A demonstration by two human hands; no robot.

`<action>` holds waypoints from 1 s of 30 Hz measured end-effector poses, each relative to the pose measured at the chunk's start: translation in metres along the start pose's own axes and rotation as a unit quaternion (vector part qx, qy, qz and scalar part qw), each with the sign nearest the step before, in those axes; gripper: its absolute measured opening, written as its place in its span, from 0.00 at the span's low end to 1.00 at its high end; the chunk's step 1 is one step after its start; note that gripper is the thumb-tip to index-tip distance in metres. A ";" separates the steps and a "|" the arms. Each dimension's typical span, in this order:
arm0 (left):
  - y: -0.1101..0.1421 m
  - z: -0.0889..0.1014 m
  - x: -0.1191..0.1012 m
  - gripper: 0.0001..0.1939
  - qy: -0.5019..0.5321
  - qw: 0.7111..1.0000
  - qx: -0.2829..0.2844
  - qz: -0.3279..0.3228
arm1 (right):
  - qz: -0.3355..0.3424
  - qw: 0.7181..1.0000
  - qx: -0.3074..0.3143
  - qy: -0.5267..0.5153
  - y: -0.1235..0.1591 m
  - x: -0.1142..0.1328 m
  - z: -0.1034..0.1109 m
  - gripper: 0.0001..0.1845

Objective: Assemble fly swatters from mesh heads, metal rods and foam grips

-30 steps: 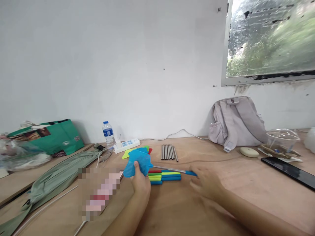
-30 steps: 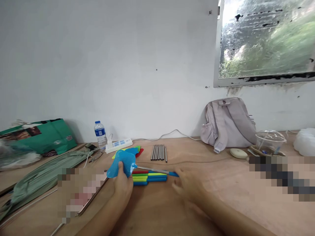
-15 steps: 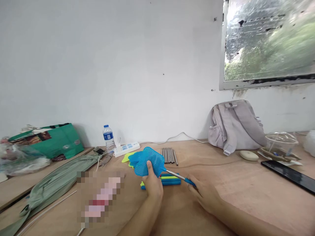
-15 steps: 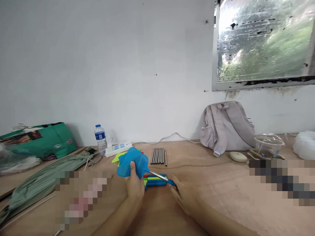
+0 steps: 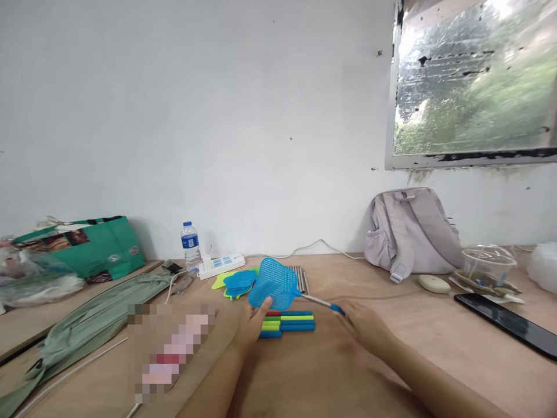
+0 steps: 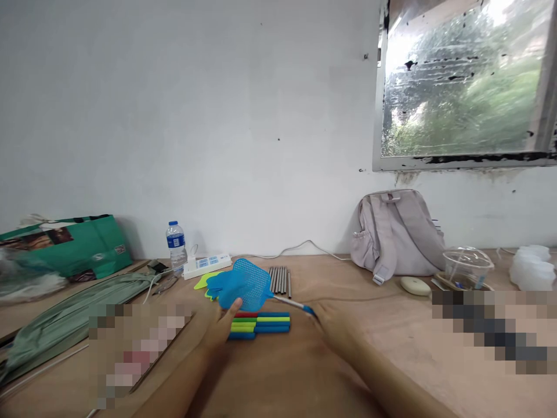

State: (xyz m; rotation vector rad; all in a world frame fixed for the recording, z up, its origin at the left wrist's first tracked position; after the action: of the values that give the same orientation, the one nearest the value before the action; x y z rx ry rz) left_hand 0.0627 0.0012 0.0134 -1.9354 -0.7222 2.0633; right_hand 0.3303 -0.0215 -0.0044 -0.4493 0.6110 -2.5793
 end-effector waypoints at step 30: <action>-0.048 0.056 0.063 0.15 -0.327 0.935 -0.111 -0.086 | -0.074 0.964 -0.098 0.238 0.046 -0.127 0.039 0.13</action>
State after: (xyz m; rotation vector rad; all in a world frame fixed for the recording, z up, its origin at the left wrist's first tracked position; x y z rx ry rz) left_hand -0.0071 0.0613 -0.0169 -1.1776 -1.2510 2.6050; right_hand 0.4695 -0.0090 -0.0200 0.0805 1.0375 -2.7960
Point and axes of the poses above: each hand's wrist, its own y-axis away from the middle knuckle, its own z-axis out of the back of the hand, x = y × z, the point moved 2 cm from there along -y, towards the middle knuckle, and after that the axes turned 2 degrees about z, right-handed, at the moved point
